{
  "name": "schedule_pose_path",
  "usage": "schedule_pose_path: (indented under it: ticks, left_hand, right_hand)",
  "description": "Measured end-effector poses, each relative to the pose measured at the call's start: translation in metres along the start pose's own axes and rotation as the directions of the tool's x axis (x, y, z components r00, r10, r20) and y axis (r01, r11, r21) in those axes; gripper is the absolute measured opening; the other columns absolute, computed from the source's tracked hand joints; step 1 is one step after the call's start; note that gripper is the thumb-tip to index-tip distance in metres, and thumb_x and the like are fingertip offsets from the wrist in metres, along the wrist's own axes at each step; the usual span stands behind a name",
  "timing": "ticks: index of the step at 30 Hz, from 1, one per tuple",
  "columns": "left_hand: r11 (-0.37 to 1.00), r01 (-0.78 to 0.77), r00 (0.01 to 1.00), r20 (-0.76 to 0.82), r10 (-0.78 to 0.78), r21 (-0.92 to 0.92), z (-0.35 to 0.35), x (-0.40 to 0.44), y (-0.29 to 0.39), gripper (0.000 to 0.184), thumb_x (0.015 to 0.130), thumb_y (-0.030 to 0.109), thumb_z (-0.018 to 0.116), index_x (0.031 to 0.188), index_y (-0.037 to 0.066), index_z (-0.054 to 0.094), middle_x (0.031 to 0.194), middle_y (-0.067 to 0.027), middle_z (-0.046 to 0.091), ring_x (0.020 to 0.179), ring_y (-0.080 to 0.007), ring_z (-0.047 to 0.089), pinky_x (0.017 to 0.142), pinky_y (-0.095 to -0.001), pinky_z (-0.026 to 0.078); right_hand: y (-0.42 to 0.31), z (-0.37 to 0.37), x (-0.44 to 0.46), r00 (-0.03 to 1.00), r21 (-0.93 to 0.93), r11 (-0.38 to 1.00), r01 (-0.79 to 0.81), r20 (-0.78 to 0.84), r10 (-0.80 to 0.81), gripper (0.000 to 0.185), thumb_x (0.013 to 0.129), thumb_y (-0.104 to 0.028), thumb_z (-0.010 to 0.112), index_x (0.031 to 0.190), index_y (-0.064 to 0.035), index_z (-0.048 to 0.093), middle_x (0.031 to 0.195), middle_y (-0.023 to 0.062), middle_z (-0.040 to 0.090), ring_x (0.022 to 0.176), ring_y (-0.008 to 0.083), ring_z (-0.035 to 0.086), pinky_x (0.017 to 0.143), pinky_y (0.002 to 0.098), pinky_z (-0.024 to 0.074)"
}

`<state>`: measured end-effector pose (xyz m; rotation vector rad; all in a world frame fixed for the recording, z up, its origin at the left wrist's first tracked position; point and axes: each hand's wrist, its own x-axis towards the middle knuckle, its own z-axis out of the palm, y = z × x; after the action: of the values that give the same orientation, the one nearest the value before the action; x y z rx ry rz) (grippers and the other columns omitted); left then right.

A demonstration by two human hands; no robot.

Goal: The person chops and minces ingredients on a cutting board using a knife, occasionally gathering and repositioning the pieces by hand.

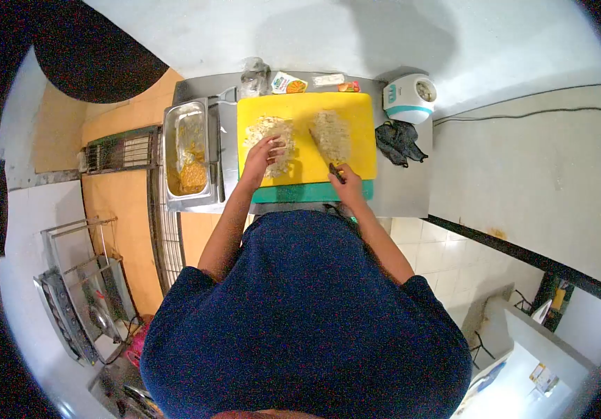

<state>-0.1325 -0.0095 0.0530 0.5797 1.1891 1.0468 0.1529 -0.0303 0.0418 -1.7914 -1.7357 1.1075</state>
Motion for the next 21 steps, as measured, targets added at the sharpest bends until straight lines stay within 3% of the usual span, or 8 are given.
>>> schedule_pose_path:
  ticks: [6,10,13,15,16,18,19,21]
  left_hand:
    - [0.997,0.072,0.995,-0.064,-0.070,0.030,-0.003,-0.024,-0.010,0.036,0.102,0.024,0.045,0.132,0.010,0.058,0.116,-0.0067,0.068,0.095,-0.0145,0.063,0.084,-0.0292,0.048]
    - [0.971,0.106,0.986,-0.100,-0.130,-0.216,-0.008,-0.027,-0.014,0.039,0.103,0.029,0.045,0.136,0.010,0.052,0.117,-0.0089,0.065,0.100,-0.0196,0.062,0.087,-0.0327,0.049]
    - [0.981,0.084,0.990,-0.101,-0.103,-0.175,-0.012,-0.029,-0.013,0.040,0.103,0.031,0.044,0.137,0.010,0.050,0.117,-0.0097,0.064,0.102,-0.0219,0.062,0.088,-0.0345,0.049]
    - [0.984,0.105,0.985,-0.118,-0.122,-0.141,-0.010,-0.034,-0.008,0.037,0.104,0.029,0.044,0.134,0.010,0.053,0.117,-0.0090,0.064,0.103,-0.0209,0.062,0.087,-0.0347,0.049]
    - [0.998,0.060,0.991,-0.115,-0.063,-0.029,-0.011,-0.032,-0.006,0.035,0.103,0.027,0.045,0.133,0.010,0.055,0.117,-0.0085,0.064,0.103,-0.0201,0.062,0.087,-0.0343,0.049]
    - [0.982,-0.023,0.995,-0.092,0.041,0.189,-0.017,-0.031,-0.010,0.032,0.103,0.022,0.047,0.131,0.010,0.057,0.116,-0.0075,0.064,0.103,-0.0185,0.062,0.087,-0.0335,0.049]
    - [0.907,-0.113,0.983,-0.087,0.161,0.406,-0.021,-0.024,-0.012,0.030,0.100,0.016,0.052,0.127,0.008,0.060,0.121,-0.0118,0.063,0.107,-0.0243,0.061,0.092,-0.0384,0.048]
    - [0.490,-0.321,0.862,0.035,0.506,0.810,-0.021,-0.018,-0.007,0.036,0.096,0.015,0.055,0.130,0.004,0.056,0.125,-0.0175,0.060,0.113,-0.0317,0.058,0.097,-0.0424,0.045]
  right_hand:
    - [-0.011,-0.010,0.000,0.999,-0.040,0.998,0.041,-0.010,-0.041,0.035,0.084,-0.029,0.074,0.105,-0.0035,0.062,0.075,0.0191,0.066,0.069,0.0330,0.067,0.062,0.0440,0.0504]
    - [-0.036,-0.001,0.005,0.997,-0.079,0.997,0.015,0.081,-0.008,0.038,0.085,-0.033,0.071,0.107,-0.0029,0.062,0.082,0.0217,0.068,0.077,0.0389,0.067,0.068,0.0477,0.0512]
    - [-0.043,0.011,0.015,0.995,-0.065,0.998,0.029,0.100,-0.022,0.040,0.087,-0.034,0.070,0.109,-0.0017,0.061,0.088,0.0223,0.068,0.081,0.0407,0.066,0.072,0.0482,0.0519]
    - [-0.037,0.020,0.019,0.993,-0.042,0.996,0.075,-0.088,-0.079,0.041,0.087,-0.034,0.069,0.110,-0.0011,0.060,0.090,0.0224,0.069,0.083,0.0410,0.067,0.074,0.0484,0.0524]
    - [-0.033,0.022,0.022,0.978,-0.034,0.995,0.098,-0.182,-0.103,0.041,0.087,-0.034,0.069,0.110,-0.0008,0.060,0.091,0.0225,0.069,0.084,0.0411,0.067,0.075,0.0484,0.0526]
    - [-0.024,0.016,0.025,0.980,-0.002,0.993,0.115,-0.162,-0.114,0.039,0.087,-0.031,0.070,0.111,-0.0013,0.060,0.081,0.0196,0.068,0.074,0.0321,0.067,0.067,0.0415,0.0518]
    - [-0.024,0.011,0.025,0.981,0.012,0.992,0.122,-0.155,-0.119,0.038,0.088,-0.029,0.071,0.111,-0.0015,0.060,0.076,0.0182,0.067,0.069,0.0276,0.067,0.063,0.0380,0.0513]
    - [-0.019,0.009,0.024,0.991,0.043,0.995,0.095,-0.097,-0.091,0.036,0.089,-0.028,0.070,0.111,-0.0015,0.060,0.076,0.0165,0.068,0.068,0.0243,0.067,0.062,0.0360,0.0508]
